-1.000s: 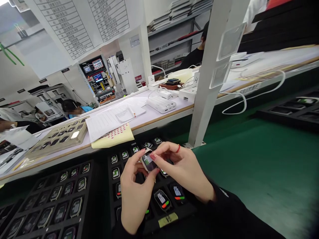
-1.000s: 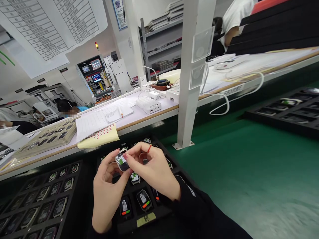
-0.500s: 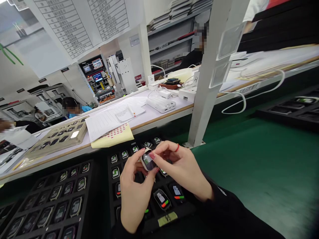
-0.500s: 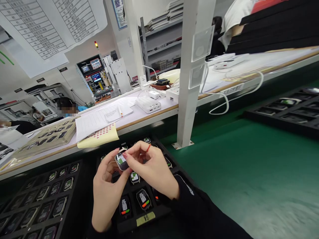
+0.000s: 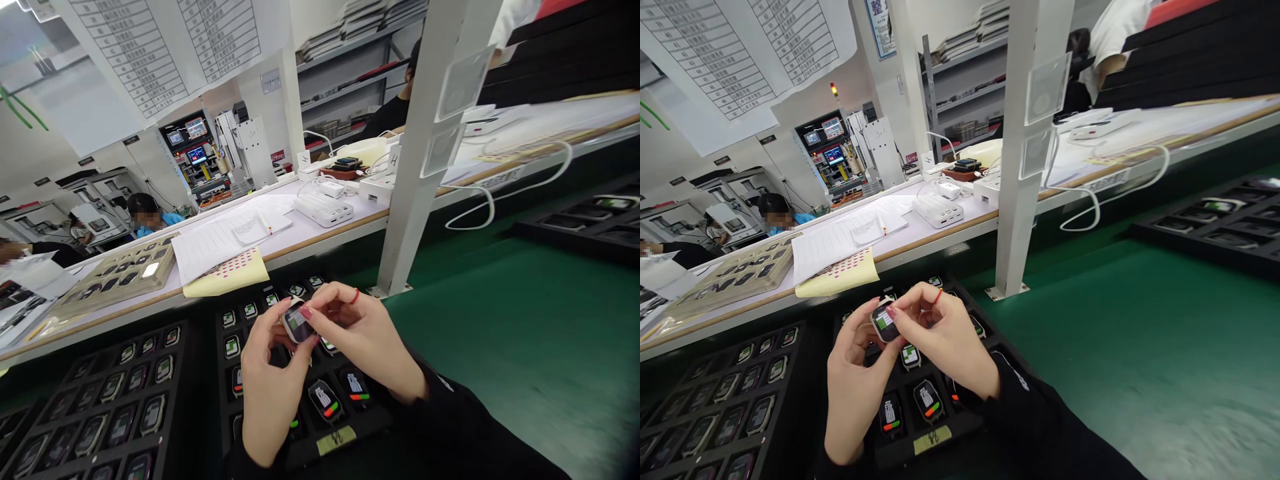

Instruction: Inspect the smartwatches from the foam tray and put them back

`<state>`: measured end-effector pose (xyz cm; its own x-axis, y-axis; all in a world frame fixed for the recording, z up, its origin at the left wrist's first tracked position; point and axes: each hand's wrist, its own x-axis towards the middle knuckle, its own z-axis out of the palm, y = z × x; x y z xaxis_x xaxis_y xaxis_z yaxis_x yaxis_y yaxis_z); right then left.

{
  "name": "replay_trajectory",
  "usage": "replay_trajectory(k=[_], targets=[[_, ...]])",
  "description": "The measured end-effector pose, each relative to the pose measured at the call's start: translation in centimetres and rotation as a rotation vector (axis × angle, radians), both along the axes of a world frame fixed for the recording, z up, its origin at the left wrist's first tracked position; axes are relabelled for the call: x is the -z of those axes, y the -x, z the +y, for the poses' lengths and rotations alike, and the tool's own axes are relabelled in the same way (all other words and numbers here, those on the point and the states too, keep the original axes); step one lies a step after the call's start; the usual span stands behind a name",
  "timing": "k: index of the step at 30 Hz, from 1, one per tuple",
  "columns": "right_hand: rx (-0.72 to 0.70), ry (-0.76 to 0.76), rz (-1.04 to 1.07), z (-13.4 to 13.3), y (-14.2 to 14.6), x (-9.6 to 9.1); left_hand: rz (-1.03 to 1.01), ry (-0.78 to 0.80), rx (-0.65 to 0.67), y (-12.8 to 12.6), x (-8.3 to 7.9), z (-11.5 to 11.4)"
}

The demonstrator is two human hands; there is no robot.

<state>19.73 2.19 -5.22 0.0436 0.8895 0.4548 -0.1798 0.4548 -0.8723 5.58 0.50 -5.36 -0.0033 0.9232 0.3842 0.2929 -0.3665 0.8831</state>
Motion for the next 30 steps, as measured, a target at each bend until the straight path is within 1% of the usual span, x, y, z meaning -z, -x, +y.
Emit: replay_trajectory(k=[7, 15, 18, 21, 23, 24, 26, 30], targets=[[-0.007, -0.005, 0.004, 0.0, 0.0, 0.1, 0.0, -0.01, -0.001, 0.0, 0.0, 0.0], [0.096, -0.036, -0.073, -0.1, 0.2, 0.5, 0.052, -0.026, -0.007, 0.0, 0.2, 0.1], [0.157, -0.123, -0.12, -0.1, 0.3, 0.5, 0.068, -0.021, -0.018, 0.1, 0.2, 0.1], [0.272, -0.277, -0.208, -0.1, 0.3, 0.2, 0.044, -0.02, -0.023, 0.2, 0.0, 0.0], [0.33, -0.321, -0.27, -0.2, 0.2, 0.0, 0.024, -0.016, -0.014, 0.3, -0.1, 0.0], [0.338, -0.307, -0.288, -0.2, 0.0, -0.2, 0.023, -0.014, -0.007, 0.3, -0.2, 0.0], [0.305, -0.235, -0.298, -0.2, -0.2, -0.4, 0.037, -0.015, 0.008, 0.4, -0.2, 0.0], [0.143, -0.054, -0.244, 0.1, -0.9, -0.6, 0.085, -0.063, 0.029, 0.4, 0.0, 0.0]])
